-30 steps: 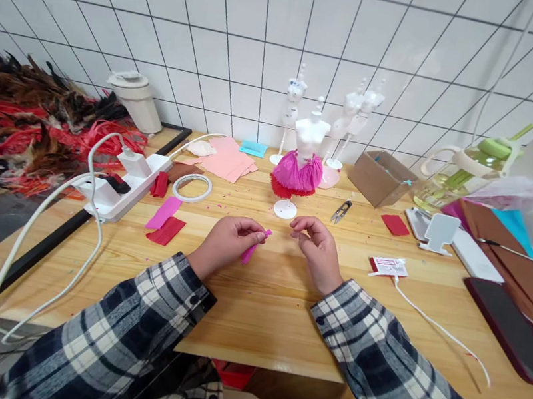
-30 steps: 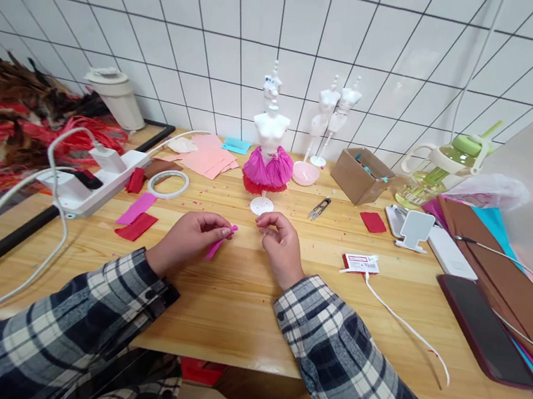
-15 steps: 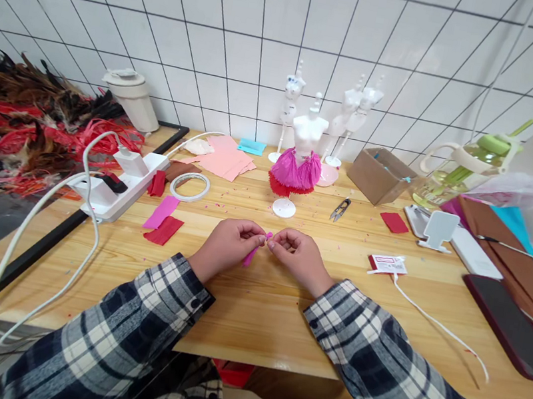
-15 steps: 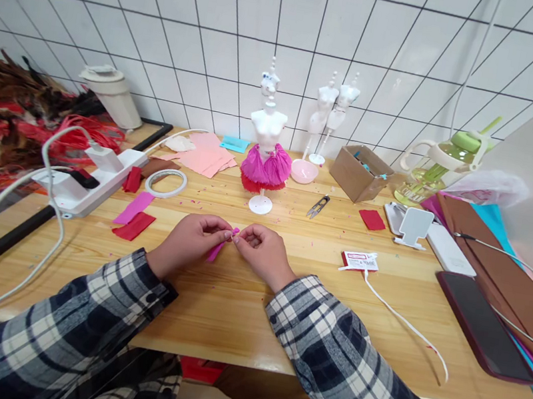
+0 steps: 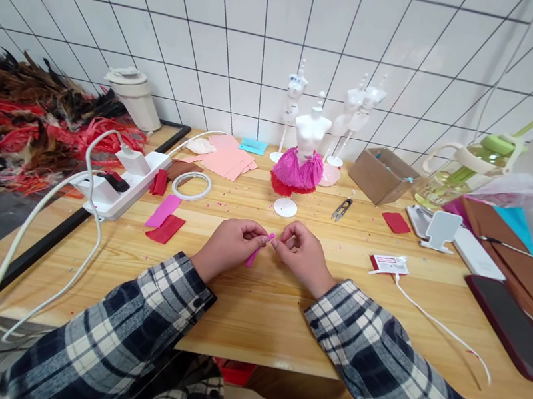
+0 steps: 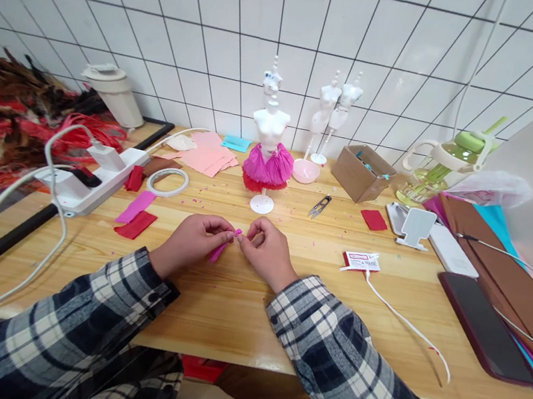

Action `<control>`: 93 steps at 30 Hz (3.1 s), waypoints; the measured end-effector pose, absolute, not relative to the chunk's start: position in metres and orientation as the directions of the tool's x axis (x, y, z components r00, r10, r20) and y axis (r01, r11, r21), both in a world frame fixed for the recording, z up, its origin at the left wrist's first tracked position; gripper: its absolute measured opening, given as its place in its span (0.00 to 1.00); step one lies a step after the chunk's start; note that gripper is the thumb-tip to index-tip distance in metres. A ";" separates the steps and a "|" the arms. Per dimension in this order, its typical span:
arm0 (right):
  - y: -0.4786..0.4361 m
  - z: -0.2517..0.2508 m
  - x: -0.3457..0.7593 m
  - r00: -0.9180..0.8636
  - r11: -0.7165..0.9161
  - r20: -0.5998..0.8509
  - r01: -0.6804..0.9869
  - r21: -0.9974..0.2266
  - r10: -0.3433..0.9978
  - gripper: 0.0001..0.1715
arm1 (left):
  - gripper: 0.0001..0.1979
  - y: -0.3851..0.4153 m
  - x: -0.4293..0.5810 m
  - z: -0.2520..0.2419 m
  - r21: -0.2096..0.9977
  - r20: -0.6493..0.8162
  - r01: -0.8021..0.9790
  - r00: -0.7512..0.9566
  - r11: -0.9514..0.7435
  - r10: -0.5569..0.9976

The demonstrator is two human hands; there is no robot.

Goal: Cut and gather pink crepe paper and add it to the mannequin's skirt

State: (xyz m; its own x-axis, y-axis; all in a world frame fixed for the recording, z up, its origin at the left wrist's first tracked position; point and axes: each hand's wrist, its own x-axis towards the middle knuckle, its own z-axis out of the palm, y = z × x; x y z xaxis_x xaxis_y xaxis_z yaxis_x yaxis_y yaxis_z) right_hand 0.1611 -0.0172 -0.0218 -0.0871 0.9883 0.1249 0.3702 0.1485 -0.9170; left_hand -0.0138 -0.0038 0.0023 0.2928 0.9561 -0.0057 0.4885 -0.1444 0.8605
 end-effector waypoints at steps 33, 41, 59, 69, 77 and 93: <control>-0.020 -0.021 0.161 -0.167 0.432 0.403 0.467 -0.771 0.900 0.07 | 0.14 0.002 -0.018 -0.006 0.936 0.009 0.331 0.321 -0.121 0.947; -0.021 -0.015 0.159 -0.098 0.106 0.090 0.179 -0.978 0.991 0.17 | 0.14 0.003 -0.017 -0.004 0.964 0.050 0.246 0.200 -0.100 0.979; -0.016 -0.020 0.158 -0.184 -0.063 -0.060 -0.010 -0.998 0.981 0.18 | 0.16 0.002 -0.019 -0.006 0.991 -0.039 0.134 0.332 -0.006 0.942; -0.011 -0.019 0.172 -0.405 -0.315 -0.230 -0.155 -0.937 0.885 0.25 | 0.14 -0.001 -0.022 -0.002 0.978 -0.017 0.189 0.485 -0.086 0.874; -0.008 -0.021 0.180 -0.577 -0.327 -0.285 0.033 -0.945 0.766 0.23 | 0.12 0.001 -0.029 0.007 0.850 -0.013 0.401 0.664 -0.341 0.748; -0.008 -0.023 0.177 -0.568 -0.278 -0.217 -0.021 -0.960 0.794 0.23 | 0.11 -0.002 -0.026 0.006 0.858 -0.152 0.438 0.713 -0.266 0.685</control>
State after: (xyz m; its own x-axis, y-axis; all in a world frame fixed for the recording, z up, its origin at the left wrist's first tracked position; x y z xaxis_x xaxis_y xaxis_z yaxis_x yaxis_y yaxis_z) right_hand 0.1775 -0.0081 -0.0227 -0.5684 0.7936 -0.2171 -0.0211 -0.2778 -0.9604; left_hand -0.0257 -0.0021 0.0058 0.7131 0.6845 -0.1517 0.4384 -0.2665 0.8584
